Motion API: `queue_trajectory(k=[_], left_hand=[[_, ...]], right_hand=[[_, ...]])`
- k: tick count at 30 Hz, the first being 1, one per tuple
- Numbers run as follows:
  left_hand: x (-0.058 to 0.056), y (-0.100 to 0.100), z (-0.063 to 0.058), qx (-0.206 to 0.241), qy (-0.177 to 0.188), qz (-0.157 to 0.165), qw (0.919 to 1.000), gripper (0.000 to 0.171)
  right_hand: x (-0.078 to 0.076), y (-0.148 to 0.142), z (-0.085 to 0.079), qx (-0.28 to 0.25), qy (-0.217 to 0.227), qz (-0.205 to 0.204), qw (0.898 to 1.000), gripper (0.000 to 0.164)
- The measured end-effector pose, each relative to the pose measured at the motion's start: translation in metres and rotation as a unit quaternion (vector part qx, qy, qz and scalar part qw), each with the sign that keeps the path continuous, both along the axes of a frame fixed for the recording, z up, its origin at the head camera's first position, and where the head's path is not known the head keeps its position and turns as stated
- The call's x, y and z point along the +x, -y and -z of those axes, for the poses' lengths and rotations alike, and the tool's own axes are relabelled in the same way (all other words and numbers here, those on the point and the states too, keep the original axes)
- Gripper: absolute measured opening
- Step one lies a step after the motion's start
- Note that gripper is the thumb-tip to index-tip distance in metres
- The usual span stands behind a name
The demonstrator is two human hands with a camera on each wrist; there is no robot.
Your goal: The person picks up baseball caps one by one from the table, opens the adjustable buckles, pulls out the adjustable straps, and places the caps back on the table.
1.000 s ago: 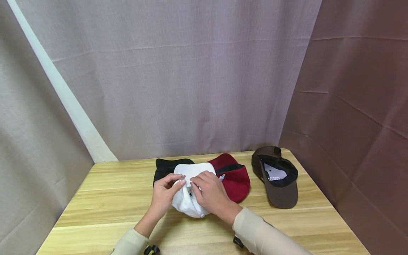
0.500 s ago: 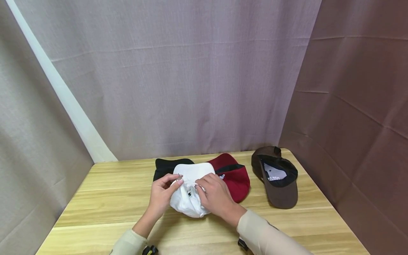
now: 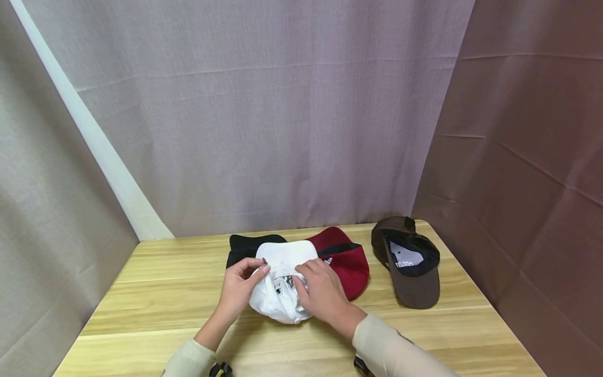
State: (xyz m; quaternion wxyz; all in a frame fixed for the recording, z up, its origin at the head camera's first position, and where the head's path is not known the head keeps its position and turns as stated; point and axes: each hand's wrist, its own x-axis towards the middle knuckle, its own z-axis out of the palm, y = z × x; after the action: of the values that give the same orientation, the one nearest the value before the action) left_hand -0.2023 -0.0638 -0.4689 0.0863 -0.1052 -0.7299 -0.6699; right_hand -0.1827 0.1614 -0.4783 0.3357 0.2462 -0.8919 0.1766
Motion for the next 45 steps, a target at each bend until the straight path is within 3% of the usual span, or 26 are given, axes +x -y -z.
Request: queue_trajectory(k=[5,9,18,23,31,36,40,45], left_hand=[[0.001,0.001,0.0,-0.027,0.005,-0.01,0.9996,0.015],[0.003,0.001,0.003,-0.083,-0.006,-0.022,0.9963,0.015],[0.011,-0.003,0.006,-0.203,-0.068,-0.086,0.973,0.01],[0.015,-0.004,0.007,-0.227,-0.07,-0.102,0.9659,0.012],[0.013,-0.001,0.005,-0.233,-0.058,-0.108,0.9646,0.018],[0.011,0.001,-0.001,-0.244,-0.057,-0.109,0.9619,0.022],[0.007,0.002,-0.013,-0.267,-0.063,-0.095,0.957,0.026],[-0.007,0.005,-0.037,-0.331,-0.077,-0.046,0.9395,0.032]], right_hand=[[0.0,0.0,0.001,0.002,0.013,0.007,1.0,0.019],[0.0,-0.001,0.003,0.007,0.016,0.012,1.0,0.019],[0.0,-0.001,0.009,0.011,0.018,0.015,1.0,0.017],[0.001,-0.003,0.008,0.014,0.019,0.018,1.0,0.017],[0.0,-0.005,0.005,0.013,0.014,0.017,1.0,0.016],[0.0,-0.007,0.003,0.005,0.013,0.009,1.0,0.013],[0.0,-0.008,0.003,0.003,0.017,0.008,1.0,0.013],[0.0,-0.009,0.001,0.005,0.029,0.017,0.999,0.014]])
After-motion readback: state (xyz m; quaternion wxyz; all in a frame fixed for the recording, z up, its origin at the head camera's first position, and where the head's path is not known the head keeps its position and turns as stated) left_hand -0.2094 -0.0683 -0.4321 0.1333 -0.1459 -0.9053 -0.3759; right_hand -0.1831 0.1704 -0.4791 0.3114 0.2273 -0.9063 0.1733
